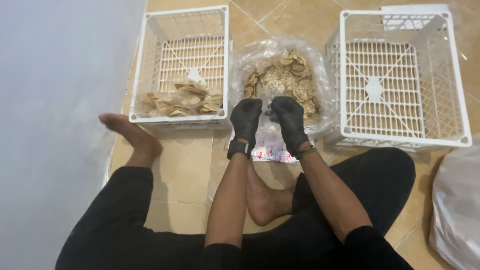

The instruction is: Sorting and transferring dried food items from a plastic bag into a plastic basket

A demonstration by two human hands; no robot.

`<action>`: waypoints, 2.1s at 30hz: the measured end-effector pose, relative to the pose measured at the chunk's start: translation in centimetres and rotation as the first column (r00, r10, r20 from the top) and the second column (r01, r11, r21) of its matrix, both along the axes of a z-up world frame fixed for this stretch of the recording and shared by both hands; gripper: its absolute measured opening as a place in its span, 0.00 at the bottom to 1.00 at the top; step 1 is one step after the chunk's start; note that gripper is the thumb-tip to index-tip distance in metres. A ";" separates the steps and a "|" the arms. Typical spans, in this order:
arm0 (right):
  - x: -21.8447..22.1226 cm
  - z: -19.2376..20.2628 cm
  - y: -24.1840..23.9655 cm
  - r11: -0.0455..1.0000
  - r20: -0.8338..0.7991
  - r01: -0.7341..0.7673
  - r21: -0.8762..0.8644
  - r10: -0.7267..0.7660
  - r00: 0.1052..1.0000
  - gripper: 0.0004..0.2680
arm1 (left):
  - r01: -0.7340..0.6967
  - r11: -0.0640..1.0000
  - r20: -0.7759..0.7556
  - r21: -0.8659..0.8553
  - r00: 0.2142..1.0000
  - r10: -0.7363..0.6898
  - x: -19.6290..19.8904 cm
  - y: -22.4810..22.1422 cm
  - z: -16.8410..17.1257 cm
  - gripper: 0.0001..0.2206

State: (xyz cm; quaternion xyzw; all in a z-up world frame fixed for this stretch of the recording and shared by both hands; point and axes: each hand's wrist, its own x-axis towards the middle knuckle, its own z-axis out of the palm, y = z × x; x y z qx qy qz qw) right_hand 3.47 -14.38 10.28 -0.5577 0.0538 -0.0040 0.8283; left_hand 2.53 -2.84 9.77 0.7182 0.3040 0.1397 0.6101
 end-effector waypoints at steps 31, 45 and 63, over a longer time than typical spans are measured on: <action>-0.6 -6.2 -3.9 0.986 -0.110 0.144 -0.083 -0.152 0.982 0.07 | -0.440 0.762 -0.185 -0.475 0.896 0.403 -0.3 10.2 -8.5 0.14; 0.3 -2.8 -5.4 0.967 -0.014 0.085 -0.242 -0.091 0.996 0.04 | -0.365 0.830 -0.138 -0.422 0.931 0.339 -3.4 6.5 -7.2 0.18; 0.2 -5.4 -7.5 0.971 -0.043 0.077 -0.224 -0.089 0.995 0.05 | -0.346 0.785 -0.132 -0.514 0.936 0.326 0.1 11.6 -6.5 0.17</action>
